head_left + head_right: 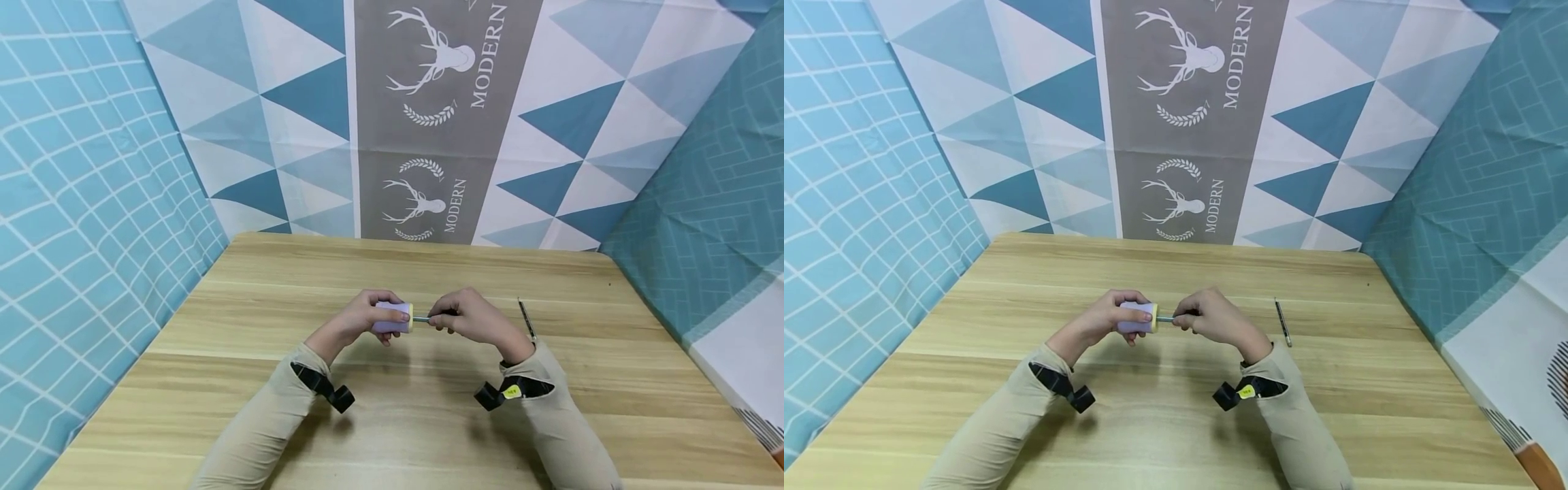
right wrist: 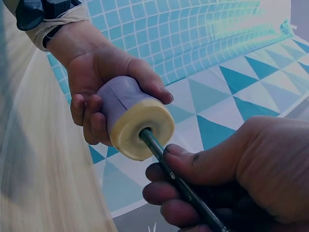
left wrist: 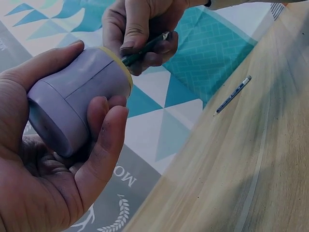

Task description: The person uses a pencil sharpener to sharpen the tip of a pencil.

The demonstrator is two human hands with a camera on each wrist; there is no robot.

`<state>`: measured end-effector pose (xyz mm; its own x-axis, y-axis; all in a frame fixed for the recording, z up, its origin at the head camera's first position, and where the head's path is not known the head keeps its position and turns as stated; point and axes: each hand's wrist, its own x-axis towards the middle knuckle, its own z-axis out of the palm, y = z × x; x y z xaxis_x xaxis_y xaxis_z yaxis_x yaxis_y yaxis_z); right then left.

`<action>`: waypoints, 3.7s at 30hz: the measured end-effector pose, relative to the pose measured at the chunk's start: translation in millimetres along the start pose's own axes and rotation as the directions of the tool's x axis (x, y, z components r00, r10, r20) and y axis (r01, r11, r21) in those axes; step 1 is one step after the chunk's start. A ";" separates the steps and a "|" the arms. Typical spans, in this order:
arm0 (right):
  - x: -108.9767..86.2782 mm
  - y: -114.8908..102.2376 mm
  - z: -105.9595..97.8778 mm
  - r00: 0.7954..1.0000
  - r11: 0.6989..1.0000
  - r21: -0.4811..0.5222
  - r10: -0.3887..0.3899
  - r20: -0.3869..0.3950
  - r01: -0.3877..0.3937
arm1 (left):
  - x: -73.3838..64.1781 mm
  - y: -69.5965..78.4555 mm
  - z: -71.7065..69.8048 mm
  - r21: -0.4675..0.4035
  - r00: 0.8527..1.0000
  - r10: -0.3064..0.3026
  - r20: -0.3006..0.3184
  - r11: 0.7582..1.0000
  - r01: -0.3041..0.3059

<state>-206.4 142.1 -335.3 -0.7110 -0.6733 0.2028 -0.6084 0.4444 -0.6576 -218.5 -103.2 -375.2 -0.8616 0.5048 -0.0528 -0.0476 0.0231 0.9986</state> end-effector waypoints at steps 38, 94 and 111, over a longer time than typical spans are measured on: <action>-1.0 3.2 -1.6 0.990 0.990 -0.112 -0.096 -0.100 0.085 | -0.9 4.0 -4.3 -0.039 1.000 0.011 -0.022 0.999 -0.012; -37.9 12.4 -59.0 0.968 0.966 -0.090 0.247 0.047 -0.242 | -13.5 12.0 -29.8 0.017 0.993 0.043 0.111 0.999 -0.045; -53.8 59.2 -86.4 0.864 0.870 0.041 0.492 -0.108 -0.491 | -10.4 18.6 -42.1 0.067 0.990 0.136 0.028 0.988 -0.138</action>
<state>-234.6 255.7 -322.5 -0.9516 -0.2992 -0.0699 -0.1664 0.6931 -0.7013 -231.7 -144.3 -356.3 -0.8456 0.5272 0.0838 0.1055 0.0111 0.9944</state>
